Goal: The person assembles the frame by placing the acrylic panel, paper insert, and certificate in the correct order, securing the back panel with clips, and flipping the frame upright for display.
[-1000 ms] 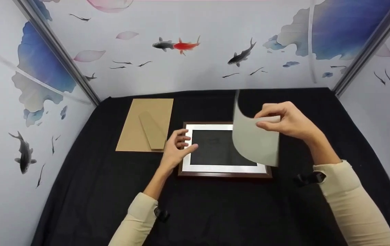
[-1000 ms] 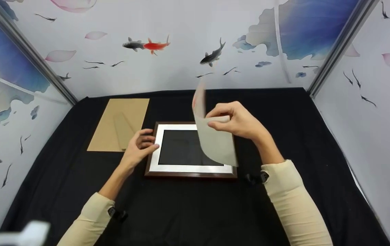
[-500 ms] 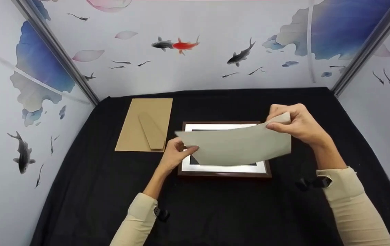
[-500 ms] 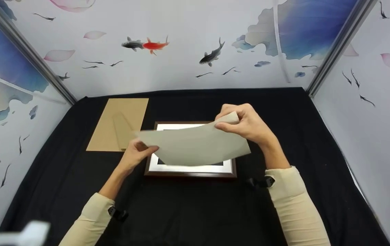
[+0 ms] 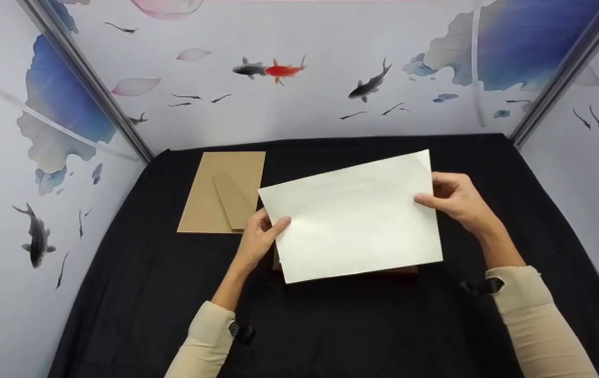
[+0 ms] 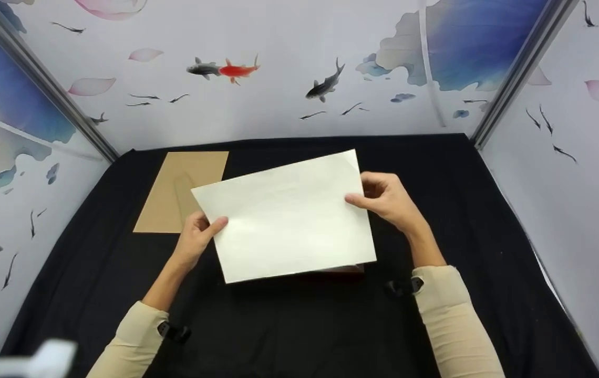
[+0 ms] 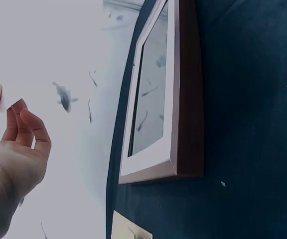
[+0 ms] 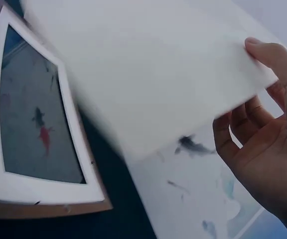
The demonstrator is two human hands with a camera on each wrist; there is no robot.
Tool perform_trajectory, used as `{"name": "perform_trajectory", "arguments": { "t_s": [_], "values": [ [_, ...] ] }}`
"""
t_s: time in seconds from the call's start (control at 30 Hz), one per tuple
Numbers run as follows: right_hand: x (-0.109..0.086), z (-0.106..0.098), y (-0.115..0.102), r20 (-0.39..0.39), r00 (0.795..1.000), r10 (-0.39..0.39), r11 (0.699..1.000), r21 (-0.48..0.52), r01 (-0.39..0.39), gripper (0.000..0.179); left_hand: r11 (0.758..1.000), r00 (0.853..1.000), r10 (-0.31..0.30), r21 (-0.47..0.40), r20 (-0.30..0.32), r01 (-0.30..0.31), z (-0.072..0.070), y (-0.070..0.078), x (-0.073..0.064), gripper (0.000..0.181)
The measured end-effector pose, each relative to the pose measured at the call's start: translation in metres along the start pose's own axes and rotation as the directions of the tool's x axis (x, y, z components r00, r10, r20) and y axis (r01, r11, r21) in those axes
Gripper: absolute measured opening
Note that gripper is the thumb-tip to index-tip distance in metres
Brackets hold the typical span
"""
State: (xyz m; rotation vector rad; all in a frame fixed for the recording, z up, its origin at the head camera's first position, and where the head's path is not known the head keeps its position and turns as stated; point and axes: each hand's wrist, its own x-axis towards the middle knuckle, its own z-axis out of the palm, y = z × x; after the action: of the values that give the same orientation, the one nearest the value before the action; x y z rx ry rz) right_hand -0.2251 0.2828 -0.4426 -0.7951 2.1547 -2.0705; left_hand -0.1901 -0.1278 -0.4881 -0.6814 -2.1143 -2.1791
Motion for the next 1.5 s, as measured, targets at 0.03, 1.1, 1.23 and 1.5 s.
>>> {"name": "perform_trajectory", "arguments": {
  "t_s": [0.03,1.1,1.23,1.5],
  "values": [
    [-0.002,-0.001,0.004,0.009,1.000,0.007,1.000,-0.007,-0.007,0.026,1.000,1.000,-0.006,0.003,-0.004,0.006,-0.002,-0.001,-0.001,0.024],
    [-0.031,0.018,0.103,-0.017,0.979,0.203,0.978,-0.043,-0.204,0.031,0.968,0.961,-0.245,0.014,-0.129,0.249,-0.057,-0.072,-0.002,0.033],
    [-0.028,0.028,0.110,-0.041,0.977,0.208,0.975,-0.073,-0.211,0.025,0.965,0.961,-0.258,0.026,-0.095,0.262,-0.044,-0.072,0.006,0.036],
    [-0.039,0.028,0.114,-0.150,0.960,0.238,0.966,-0.062,-0.250,0.028,0.953,0.948,-0.301,-0.001,-0.103,0.303,-0.025,-0.079,0.005,0.038]
  ]
}}
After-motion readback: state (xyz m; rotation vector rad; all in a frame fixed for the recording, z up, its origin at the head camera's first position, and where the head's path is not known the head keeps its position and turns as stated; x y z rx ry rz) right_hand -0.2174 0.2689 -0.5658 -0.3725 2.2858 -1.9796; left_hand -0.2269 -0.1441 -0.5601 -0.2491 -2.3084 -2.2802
